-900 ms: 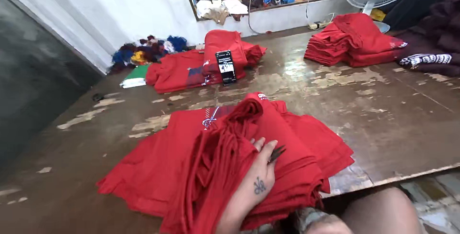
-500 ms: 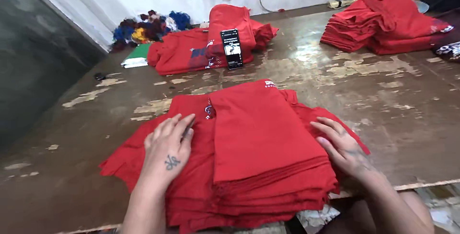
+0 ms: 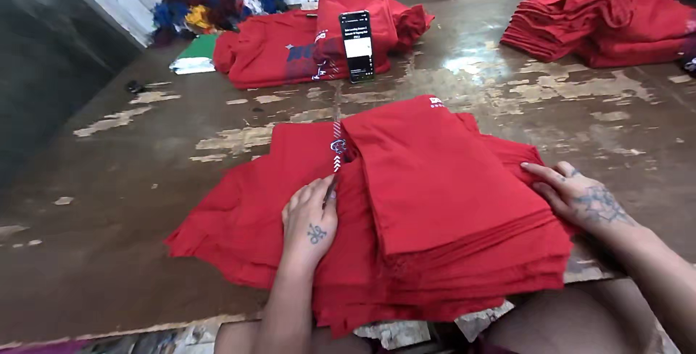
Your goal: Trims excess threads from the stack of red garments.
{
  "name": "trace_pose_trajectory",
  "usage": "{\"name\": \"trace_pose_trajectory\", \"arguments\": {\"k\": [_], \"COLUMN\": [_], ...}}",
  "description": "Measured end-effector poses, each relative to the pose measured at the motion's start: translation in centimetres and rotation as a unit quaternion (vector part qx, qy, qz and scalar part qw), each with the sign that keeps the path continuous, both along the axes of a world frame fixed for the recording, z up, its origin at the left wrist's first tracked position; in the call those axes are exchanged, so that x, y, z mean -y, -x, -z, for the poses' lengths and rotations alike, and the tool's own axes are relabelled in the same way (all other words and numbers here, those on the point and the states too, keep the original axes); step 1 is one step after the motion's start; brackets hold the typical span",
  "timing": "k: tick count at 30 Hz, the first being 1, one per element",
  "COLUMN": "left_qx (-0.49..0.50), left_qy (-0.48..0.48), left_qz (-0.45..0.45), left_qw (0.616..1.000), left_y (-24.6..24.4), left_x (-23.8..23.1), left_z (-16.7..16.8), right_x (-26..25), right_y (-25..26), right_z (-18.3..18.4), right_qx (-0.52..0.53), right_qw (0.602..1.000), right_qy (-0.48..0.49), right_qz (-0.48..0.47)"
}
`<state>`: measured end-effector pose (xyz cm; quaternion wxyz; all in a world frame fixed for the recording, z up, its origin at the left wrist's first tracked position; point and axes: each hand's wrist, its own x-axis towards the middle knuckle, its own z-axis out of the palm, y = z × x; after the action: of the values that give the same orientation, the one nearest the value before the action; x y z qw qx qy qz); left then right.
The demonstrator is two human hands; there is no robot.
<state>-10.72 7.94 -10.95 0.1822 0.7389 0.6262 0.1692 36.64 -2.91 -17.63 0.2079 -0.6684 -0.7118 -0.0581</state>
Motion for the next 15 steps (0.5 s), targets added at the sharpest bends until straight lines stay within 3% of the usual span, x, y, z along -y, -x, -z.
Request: {"name": "trace_pose_trajectory", "arguments": {"k": [4, 8, 11, 15], "left_qx": [0.049, 0.126, 0.132, 0.134], "left_qy": [-0.022, -0.054, -0.070, -0.077], "left_qz": [-0.002, 0.001, -0.002, 0.003], "left_qw": [0.999, 0.991, 0.989, 0.988], "left_y": [0.0, 1.0, 0.9, 0.7], "left_x": [0.6, 1.0, 1.0, 1.0], "left_z": [1.1, 2.3, 2.3, 1.7], "right_x": [1.9, 7.1, 8.7, 7.1], "right_y": [-1.2, 4.1, 9.8, 17.8], "right_z": [-1.4, -4.3, -6.6, -9.6], "right_qx": [0.023, -0.050, -0.123, -0.120], "right_qw": [0.999, 0.986, 0.971, 0.965], "right_qy": [-0.018, -0.155, -0.206, -0.179], "right_qz": [0.020, 0.043, -0.022, -0.147]}}
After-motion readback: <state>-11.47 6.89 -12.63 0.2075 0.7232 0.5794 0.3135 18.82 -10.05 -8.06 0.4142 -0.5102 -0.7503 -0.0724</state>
